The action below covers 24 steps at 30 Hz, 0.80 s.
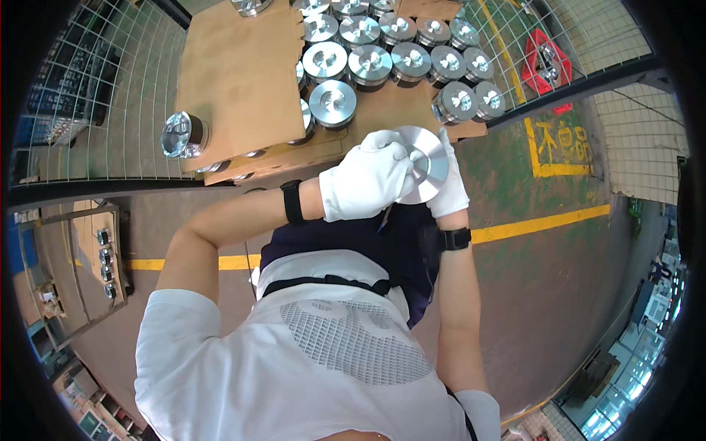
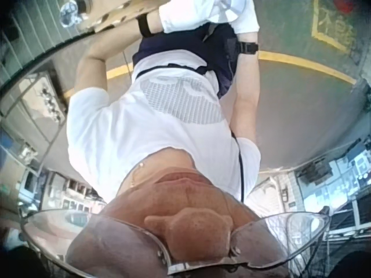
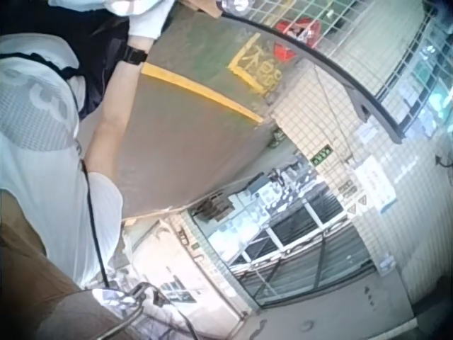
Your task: Inspecting metal pistons and arranging them on a workbench in a quality control area.
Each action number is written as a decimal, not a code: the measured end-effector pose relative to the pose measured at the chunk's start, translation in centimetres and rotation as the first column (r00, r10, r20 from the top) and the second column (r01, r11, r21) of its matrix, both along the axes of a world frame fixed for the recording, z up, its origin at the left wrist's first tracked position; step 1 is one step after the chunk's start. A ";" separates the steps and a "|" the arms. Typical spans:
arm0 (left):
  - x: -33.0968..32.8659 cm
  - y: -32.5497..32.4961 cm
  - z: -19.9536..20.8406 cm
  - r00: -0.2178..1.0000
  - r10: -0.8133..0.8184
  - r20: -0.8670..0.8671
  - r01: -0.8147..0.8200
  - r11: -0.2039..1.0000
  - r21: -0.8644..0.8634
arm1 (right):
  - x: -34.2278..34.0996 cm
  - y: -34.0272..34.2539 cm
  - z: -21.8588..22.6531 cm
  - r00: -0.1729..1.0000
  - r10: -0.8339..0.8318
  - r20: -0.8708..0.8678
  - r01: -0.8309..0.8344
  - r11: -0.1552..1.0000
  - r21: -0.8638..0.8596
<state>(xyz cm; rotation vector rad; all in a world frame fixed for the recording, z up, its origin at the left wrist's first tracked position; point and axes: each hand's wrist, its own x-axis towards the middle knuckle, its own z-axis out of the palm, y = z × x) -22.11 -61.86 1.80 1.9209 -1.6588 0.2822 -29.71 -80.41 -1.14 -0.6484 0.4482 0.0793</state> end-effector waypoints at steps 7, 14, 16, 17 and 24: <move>-0.9 0.9 1.7 0.961 0.142 0.236 -0.144 0.989 -0.006 | 0.4 0.9 -1.6 0.989 0.065 0.133 -0.107 0.935 0.337; -1.1 2.1 4.0 0.956 0.293 0.022 -0.293 0.951 0.099 | -0.1 1.9 -1.3 0.994 -0.103 0.024 0.095 0.968 0.234; -1.1 3.2 4.5 0.925 0.379 -0.008 -0.375 0.918 0.125 | 0.4 2.3 -0.3 0.990 -0.138 0.007 0.136 0.983 0.120; -1.1 3.8 4.5 0.924 0.381 -0.007 -0.377 0.917 0.127 | 0.6 2.5 0.2 0.984 -0.176 -0.007 0.176 0.984 0.003; -0.1 7.3 1.0 0.331 0.493 -0.804 -0.596 0.770 0.226 | 1.6 4.6 1.9 0.956 -0.292 0.018 0.283 0.906 -0.316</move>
